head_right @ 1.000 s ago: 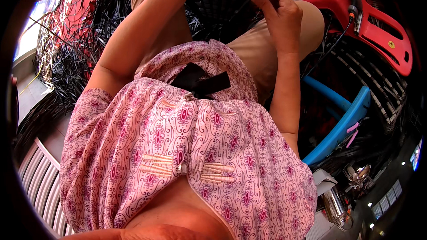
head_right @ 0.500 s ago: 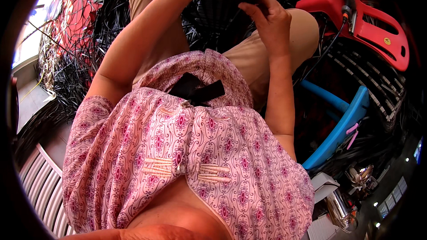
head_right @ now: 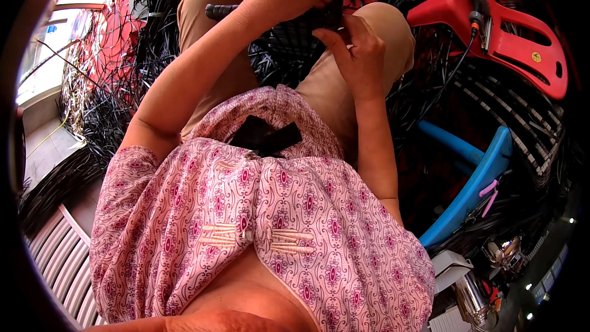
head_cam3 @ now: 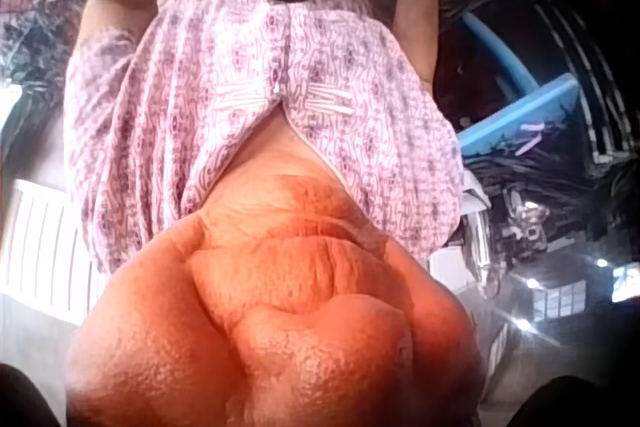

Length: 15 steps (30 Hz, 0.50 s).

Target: The person weaves black plastic strips onto a chair frame using a pneumatic nail gun and pliers. They repeatedly wrap the strips around the frame, secure them with nails, and trim the excess material.

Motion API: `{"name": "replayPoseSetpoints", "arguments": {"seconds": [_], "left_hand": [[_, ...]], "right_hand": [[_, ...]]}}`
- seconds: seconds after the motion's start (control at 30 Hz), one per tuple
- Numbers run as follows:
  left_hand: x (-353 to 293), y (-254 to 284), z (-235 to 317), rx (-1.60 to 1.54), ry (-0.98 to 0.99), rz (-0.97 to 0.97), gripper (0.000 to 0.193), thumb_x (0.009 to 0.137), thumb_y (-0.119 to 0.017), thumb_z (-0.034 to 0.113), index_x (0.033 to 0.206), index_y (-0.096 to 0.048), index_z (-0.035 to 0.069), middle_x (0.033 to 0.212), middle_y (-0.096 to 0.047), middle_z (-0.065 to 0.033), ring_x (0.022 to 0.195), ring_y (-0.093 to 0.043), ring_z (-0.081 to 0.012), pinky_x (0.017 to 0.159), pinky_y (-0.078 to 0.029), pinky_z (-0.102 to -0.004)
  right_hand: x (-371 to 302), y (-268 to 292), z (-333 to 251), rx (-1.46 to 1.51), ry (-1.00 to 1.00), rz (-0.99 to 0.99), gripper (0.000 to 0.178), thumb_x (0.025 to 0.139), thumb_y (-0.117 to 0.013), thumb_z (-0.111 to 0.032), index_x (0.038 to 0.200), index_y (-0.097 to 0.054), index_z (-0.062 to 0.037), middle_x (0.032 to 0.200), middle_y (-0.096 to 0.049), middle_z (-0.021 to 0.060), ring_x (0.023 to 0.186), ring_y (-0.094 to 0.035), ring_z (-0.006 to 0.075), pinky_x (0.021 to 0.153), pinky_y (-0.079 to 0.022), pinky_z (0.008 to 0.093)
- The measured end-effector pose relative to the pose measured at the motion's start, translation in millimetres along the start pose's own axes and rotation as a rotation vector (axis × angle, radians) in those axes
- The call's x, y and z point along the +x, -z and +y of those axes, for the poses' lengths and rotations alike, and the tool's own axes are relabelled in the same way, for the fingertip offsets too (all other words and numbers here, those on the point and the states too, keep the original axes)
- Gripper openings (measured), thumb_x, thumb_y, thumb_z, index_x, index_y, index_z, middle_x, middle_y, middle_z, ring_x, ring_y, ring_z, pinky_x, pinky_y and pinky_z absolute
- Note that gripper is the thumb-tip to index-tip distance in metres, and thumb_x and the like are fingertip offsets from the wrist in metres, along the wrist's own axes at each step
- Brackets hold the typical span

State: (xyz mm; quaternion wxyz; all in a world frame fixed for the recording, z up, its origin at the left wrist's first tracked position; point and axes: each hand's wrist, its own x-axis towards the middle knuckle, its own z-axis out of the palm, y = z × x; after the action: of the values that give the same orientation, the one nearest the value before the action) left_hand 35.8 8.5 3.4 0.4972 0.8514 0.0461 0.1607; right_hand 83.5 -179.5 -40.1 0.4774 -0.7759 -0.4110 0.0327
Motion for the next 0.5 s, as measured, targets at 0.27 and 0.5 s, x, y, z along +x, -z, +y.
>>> {"name": "replayPoseSetpoints", "arguments": {"seconds": [0.27,0.5], "left_hand": [[6.2,3.3,7.9,-0.128,0.189,-0.15,0.033,0.092,-0.073,0.022,0.071,-0.061,-0.001,0.057,-0.052,-0.0044,0.055,-0.05,-0.0083,0.051,-0.041,-0.0328],[15.3,1.9,-7.6,-0.258,0.295,-0.287,0.033,0.093,-0.074,0.024,0.072,-0.064,0.001,0.06,-0.055,0.0001,0.058,-0.052,-0.0054,0.052,-0.043,-0.0288]], "right_hand": [[-4.4,4.0,15.6,0.091,-0.022,-0.043,0.028,0.098,-0.07,-0.028,0.104,-0.07,-0.0006,0.078,-0.069,0.0106,0.07,-0.069,0.02,0.065,-0.051,0.0313],[-6.4,1.7,6.2,0.063,-0.051,-0.015,0.032,0.101,-0.063,-0.031,0.108,-0.07,-0.0001,0.076,-0.068,0.012,0.071,-0.069,0.0205,0.067,-0.051,0.0342]]}}
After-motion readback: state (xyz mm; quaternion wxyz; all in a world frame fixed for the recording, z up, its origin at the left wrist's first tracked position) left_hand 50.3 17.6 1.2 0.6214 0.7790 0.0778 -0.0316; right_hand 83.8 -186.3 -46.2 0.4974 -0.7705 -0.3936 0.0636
